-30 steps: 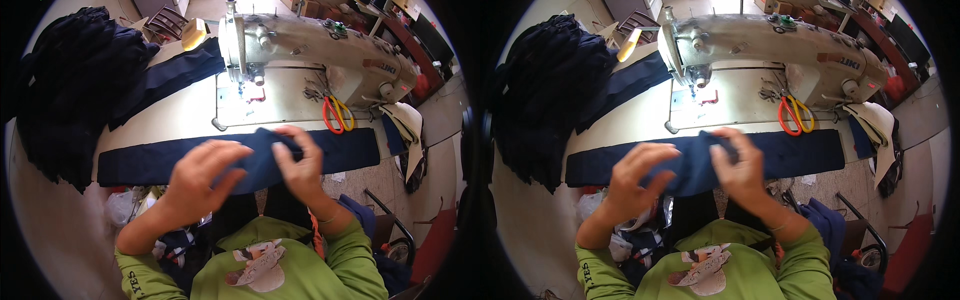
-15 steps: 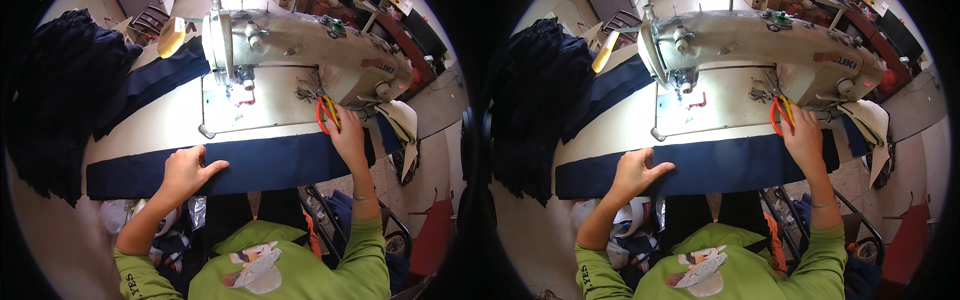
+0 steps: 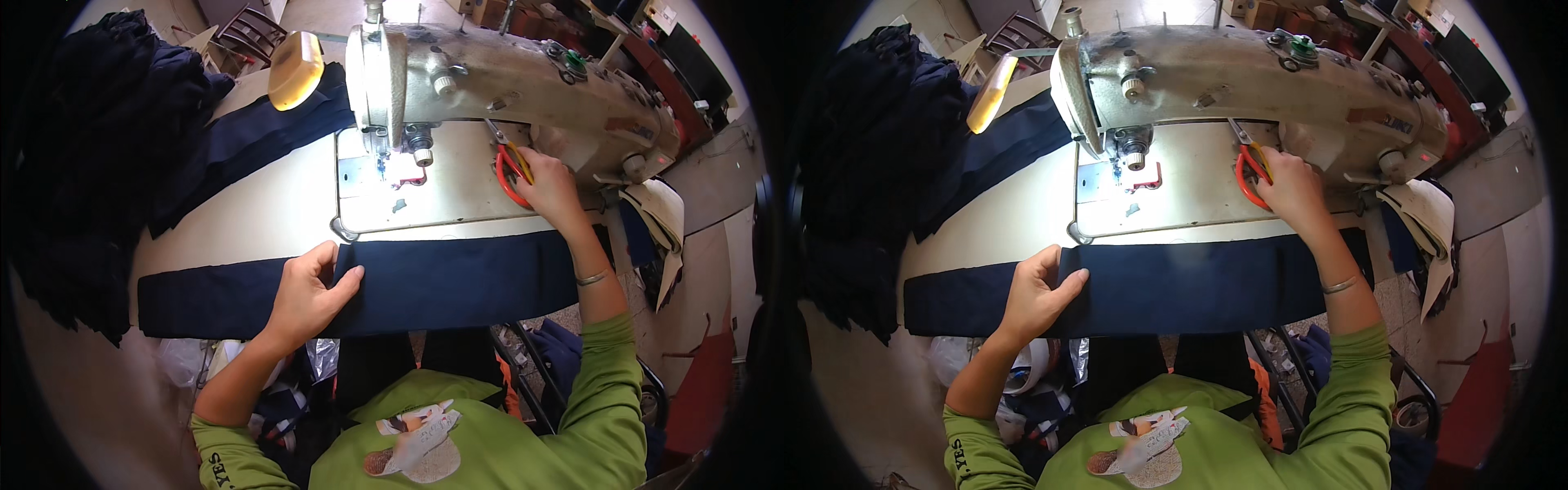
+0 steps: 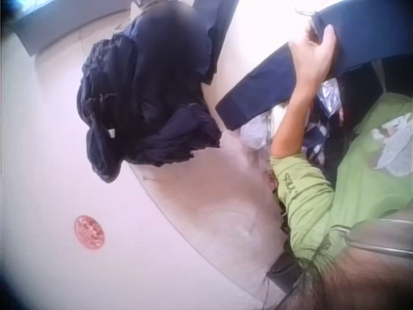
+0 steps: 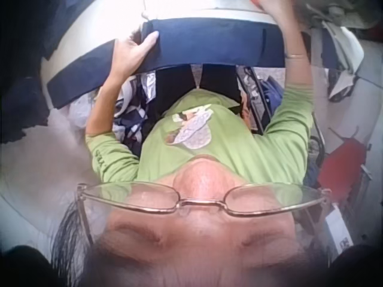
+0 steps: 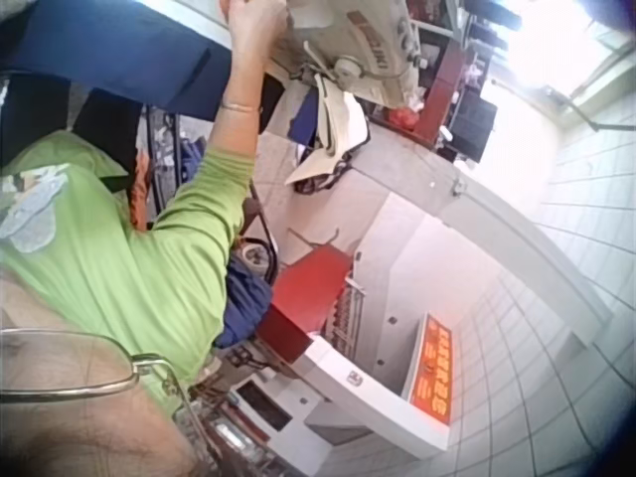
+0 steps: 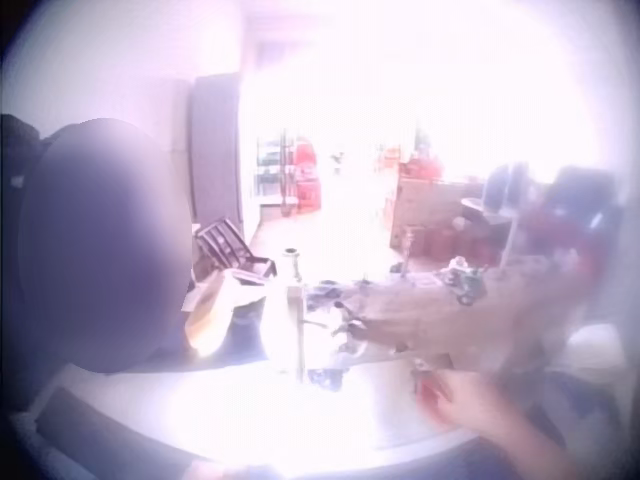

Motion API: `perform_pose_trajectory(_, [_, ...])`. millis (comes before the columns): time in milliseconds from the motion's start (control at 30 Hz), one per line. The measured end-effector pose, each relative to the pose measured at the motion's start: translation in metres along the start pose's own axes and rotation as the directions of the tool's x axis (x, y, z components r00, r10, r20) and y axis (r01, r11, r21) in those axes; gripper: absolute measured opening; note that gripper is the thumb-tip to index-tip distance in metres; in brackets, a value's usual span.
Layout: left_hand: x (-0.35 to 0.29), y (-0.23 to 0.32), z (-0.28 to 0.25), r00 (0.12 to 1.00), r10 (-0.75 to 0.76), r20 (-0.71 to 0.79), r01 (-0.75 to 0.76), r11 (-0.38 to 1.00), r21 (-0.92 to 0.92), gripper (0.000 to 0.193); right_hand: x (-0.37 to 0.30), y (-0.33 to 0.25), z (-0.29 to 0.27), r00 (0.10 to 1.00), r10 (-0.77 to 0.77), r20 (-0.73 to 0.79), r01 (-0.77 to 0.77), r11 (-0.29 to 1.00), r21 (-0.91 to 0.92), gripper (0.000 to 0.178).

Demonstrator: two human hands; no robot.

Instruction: The person operates a sewing machine to stitch long strips of dark blue fabric. They repeatedly feed the fabric through the machine, cut the thread with scissors, and occasionally write in a notebook while handling a small tag.

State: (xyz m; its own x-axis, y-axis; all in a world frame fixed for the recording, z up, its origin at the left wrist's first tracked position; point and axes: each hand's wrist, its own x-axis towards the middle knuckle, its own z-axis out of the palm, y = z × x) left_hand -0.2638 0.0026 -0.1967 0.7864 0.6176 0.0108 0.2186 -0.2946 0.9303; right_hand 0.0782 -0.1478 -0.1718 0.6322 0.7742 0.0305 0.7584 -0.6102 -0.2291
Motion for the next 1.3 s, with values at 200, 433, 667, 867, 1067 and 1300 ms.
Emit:
perform_pose_trajectory(200, [-0.012, 0.032, 0.005, 0.991, 0.108, -0.085, -0.120, 0.982, -0.147, 0.024, -0.035, -0.076, 0.005, 0.673, -0.712, -0.200, 0.730, 0.598, 0.331, 0.055])
perform_pose_trajectory(433, [-0.027, 0.010, -0.071, 0.811, 0.169, -0.560, -0.112, 0.984, 0.136, 0.015, -0.013, -0.096, 0.016, 0.665, -0.680, 0.307, 0.353, 0.649, 0.674, 0.053])
perform_pose_trajectory(667, [-0.044, -0.069, -0.228, 0.516, 0.246, -0.820, 0.365, 0.803, 0.471, 0.024, -0.001, -0.120, 0.033, 0.767, -0.578, 0.279, 0.316, 0.718, 0.620, 0.040])
perform_pose_trajectory(867, [-0.043, -0.097, -0.271, 0.635, 0.357, -0.685, 0.462, 0.535, 0.707, 0.034, 0.000, -0.118, 0.049, 0.800, -0.598, 0.052, 0.524, 0.737, 0.426, 0.022])
perform_pose_trajectory(1067, [0.030, -0.028, -0.137, 0.922, 0.362, -0.135, -0.156, 0.669, 0.727, 0.020, -0.011, -0.113, 0.050, 0.683, -0.730, -0.021, 0.699, 0.645, 0.308, 0.034])
perform_pose_trajectory(1300, [0.083, 0.002, -0.055, 0.969, -0.032, 0.247, -0.125, 0.796, 0.593, 0.024, -0.011, -0.112, 0.059, 0.465, -0.882, -0.077, 0.884, 0.458, 0.093, 0.049])
